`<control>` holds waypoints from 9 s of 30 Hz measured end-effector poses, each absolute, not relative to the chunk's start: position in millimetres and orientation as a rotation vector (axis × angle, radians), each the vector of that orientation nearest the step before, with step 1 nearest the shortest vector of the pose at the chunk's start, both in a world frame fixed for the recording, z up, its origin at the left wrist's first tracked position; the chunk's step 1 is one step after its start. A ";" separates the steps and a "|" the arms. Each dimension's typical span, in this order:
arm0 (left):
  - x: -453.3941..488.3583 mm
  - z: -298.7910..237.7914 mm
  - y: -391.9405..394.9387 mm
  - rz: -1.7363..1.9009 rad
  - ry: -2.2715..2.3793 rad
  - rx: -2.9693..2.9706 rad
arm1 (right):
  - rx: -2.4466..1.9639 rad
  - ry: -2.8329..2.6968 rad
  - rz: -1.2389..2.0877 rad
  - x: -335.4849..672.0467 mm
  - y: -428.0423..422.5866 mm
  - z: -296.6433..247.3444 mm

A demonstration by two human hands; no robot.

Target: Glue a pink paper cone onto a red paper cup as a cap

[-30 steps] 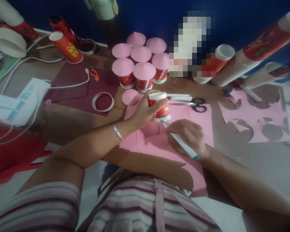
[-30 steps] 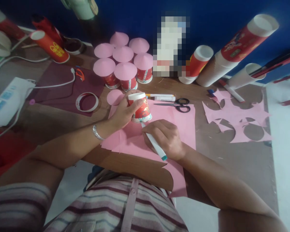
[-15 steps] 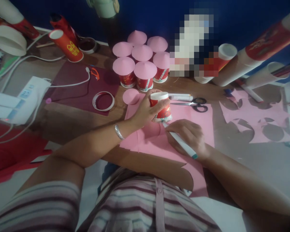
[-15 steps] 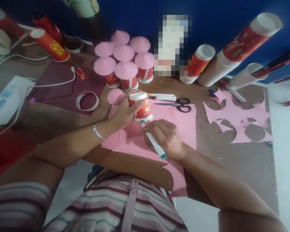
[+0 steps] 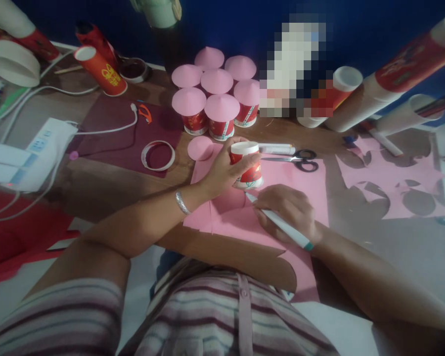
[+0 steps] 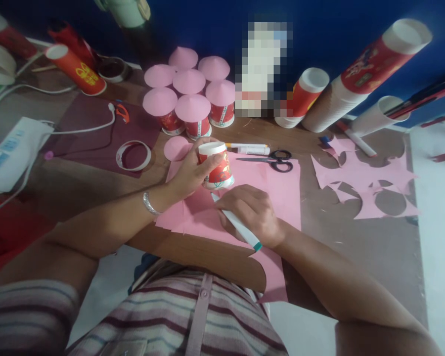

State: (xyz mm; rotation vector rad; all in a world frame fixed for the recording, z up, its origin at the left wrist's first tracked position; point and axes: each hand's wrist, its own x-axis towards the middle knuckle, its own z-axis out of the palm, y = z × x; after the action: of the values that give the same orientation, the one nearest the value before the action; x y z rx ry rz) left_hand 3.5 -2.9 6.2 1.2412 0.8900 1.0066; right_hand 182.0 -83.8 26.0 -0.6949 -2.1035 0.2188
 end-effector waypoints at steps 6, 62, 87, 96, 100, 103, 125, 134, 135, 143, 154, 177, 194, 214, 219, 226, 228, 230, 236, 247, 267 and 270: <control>1.1 2.5 -0.3 1.051 0.775 1.135 | -0.668 -2.095 0.150 182.6 -83.4 19.9; -4.0 6.9 4.9 0.833 0.583 0.925 | -0.688 -2.022 0.101 185.0 -79.1 23.7; -2.9 4.2 4.6 0.885 0.640 0.980 | -0.754 -2.069 0.077 186.3 -80.4 25.2; -3.1 3.7 5.7 0.920 0.620 0.926 | -0.762 -2.084 0.062 186.7 -79.8 29.4; -2.8 3.5 6.4 0.922 0.614 0.884 | -0.769 -2.082 0.057 187.3 -79.7 29.2; -2.6 5.1 6.0 0.918 0.611 0.876 | -0.773 -2.081 0.052 187.4 -79.5 28.9; -3.0 4.2 3.2 0.924 0.568 0.935 | -0.815 -2.112 0.090 187.3 -80.4 29.2; -2.0 5.0 3.2 0.921 0.589 0.922 | -0.809 -2.111 0.107 187.7 -80.6 28.4; -2.2 4.8 3.2 0.917 0.590 0.917 | -0.809 -2.113 0.108 187.8 -80.6 28.2; -3.0 3.8 3.2 0.916 0.580 0.919 | -0.835 -2.108 0.108 187.6 -81.2 29.4; -3.1 6.5 2.1 0.932 0.575 0.931 | -0.907 -2.110 0.092 189.9 -82.5 28.0; -2.3 7.1 2.0 0.929 0.561 0.966 | -0.912 -2.119 0.210 186.8 -81.9 28.6; -3.7 3.6 2.4 0.939 0.568 1.017 | -1.150 -1.880 0.831 191.2 -80.1 40.9; -3.6 8.4 7.7 0.912 0.570 0.815 | -1.001 -1.651 1.090 189.6 -82.5 34.9; -4.8 5.1 5.6 0.894 0.554 0.823 | -0.987 -1.681 1.150 188.2 -81.1 29.2; -5.4 2.6 2.1 0.840 0.632 0.876 | -0.906 -1.753 1.133 187.1 -80.7 26.7; -5.3 2.0 2.3 0.859 0.638 0.887 | -0.900 -1.753 1.129 187.5 -80.4 27.2; -5.0 1.6 2.9 0.875 0.618 0.903 | -0.900 -1.779 1.097 188.2 -80.1 28.3; -5.7 2.1 6.6 0.870 0.522 0.953 | -0.886 -1.974 0.782 189.5 -84.3 34.0; -6.5 5.8 8.1 0.864 0.489 0.819 | -0.656 -2.107 0.087 184.5 -82.0 24.4; -6.3 4.4 7.9 0.882 0.512 0.890 | -0.864 -2.032 0.186 188.6 -81.8 28.3; -6.2 4.2 8.0 0.878 0.498 0.886 | -0.854 -2.033 0.204 188.6 -82.0 27.8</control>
State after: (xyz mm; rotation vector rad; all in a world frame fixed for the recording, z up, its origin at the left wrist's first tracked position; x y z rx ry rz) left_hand -6.2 8.0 4.2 0.8859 0.4981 0.8780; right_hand 188.6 -82.0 27.8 -0.8536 -2.0335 0.2036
